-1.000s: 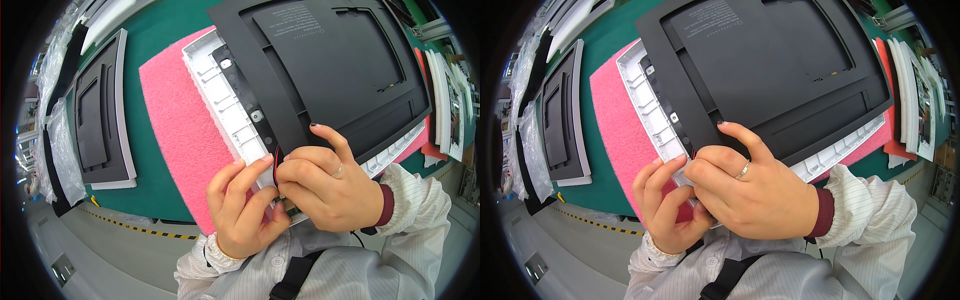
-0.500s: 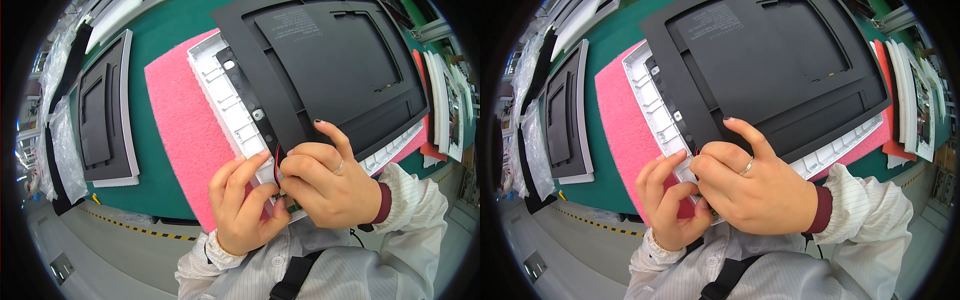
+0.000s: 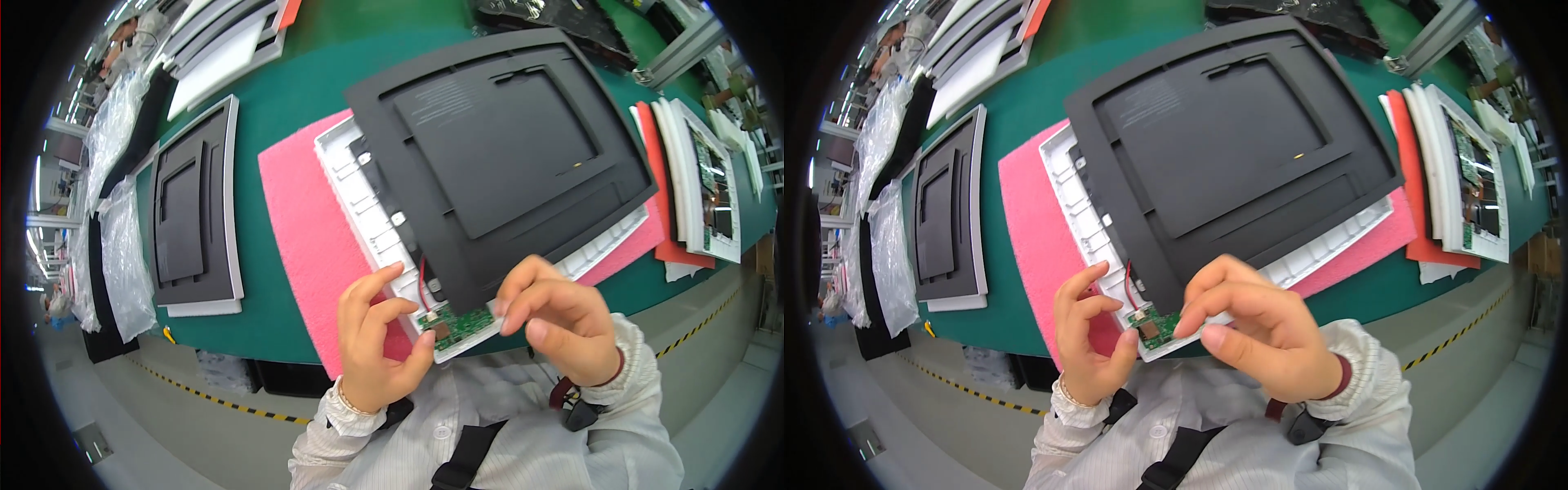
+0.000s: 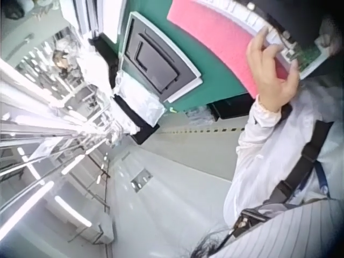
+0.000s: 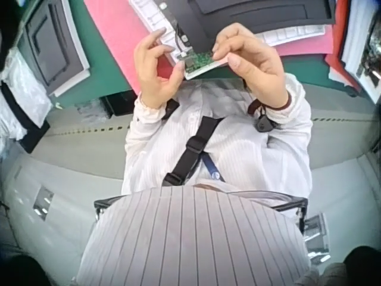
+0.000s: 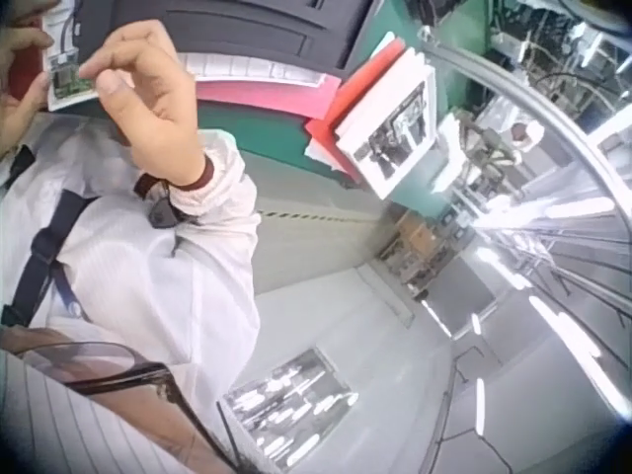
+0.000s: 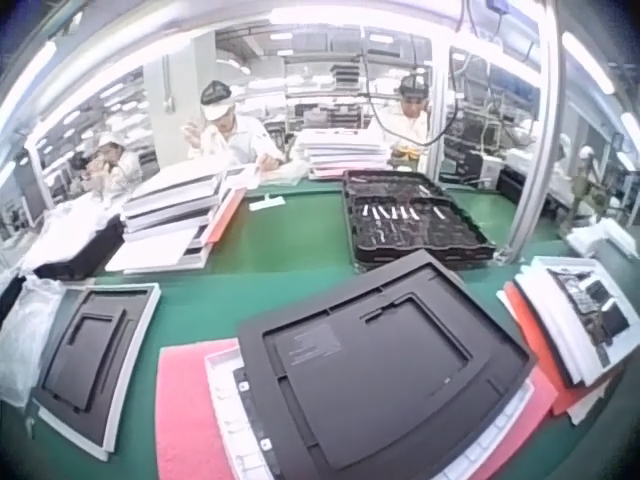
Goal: Assemble an electronic device by connecting a ribbon cable to a PCB and fitting it into a plastic frame housing.
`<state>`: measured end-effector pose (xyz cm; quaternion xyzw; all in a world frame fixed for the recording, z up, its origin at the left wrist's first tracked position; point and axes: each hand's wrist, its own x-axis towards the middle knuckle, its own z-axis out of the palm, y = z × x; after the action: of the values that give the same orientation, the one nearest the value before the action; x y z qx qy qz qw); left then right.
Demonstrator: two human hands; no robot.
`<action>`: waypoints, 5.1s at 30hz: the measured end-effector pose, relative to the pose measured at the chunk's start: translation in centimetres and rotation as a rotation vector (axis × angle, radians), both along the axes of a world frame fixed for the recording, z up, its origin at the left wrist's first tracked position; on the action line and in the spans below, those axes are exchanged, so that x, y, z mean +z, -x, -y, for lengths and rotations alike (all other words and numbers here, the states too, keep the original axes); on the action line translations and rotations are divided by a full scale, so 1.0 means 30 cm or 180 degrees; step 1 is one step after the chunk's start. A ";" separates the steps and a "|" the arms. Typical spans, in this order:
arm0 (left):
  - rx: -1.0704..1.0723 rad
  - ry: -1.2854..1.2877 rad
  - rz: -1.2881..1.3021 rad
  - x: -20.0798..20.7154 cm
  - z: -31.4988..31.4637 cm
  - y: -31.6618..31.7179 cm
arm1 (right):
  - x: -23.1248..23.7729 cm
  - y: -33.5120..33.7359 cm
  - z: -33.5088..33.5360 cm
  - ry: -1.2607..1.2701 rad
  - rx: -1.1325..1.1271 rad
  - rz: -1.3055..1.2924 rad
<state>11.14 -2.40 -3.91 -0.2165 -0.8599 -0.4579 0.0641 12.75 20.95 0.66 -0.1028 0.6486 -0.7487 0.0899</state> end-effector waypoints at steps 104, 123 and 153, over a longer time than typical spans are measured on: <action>0.0287 0.1103 -0.0189 0.072 -0.018 -0.067 | -0.117 -0.007 -0.356 -0.2935 -0.2021 -0.1263; 0.0477 -0.2437 0.2035 0.079 0.008 -0.049 | -0.062 0.065 -0.495 -0.2823 -0.1671 -0.1002; -0.0484 -0.4548 0.3359 0.104 -0.083 0.114 | -0.195 0.080 -0.476 -0.1746 -0.2190 -0.0478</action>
<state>7.73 0.09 -0.78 0.0577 -0.2700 -0.9278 -0.2510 10.35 35.24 -5.19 0.0925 0.8245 -0.5257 -0.1879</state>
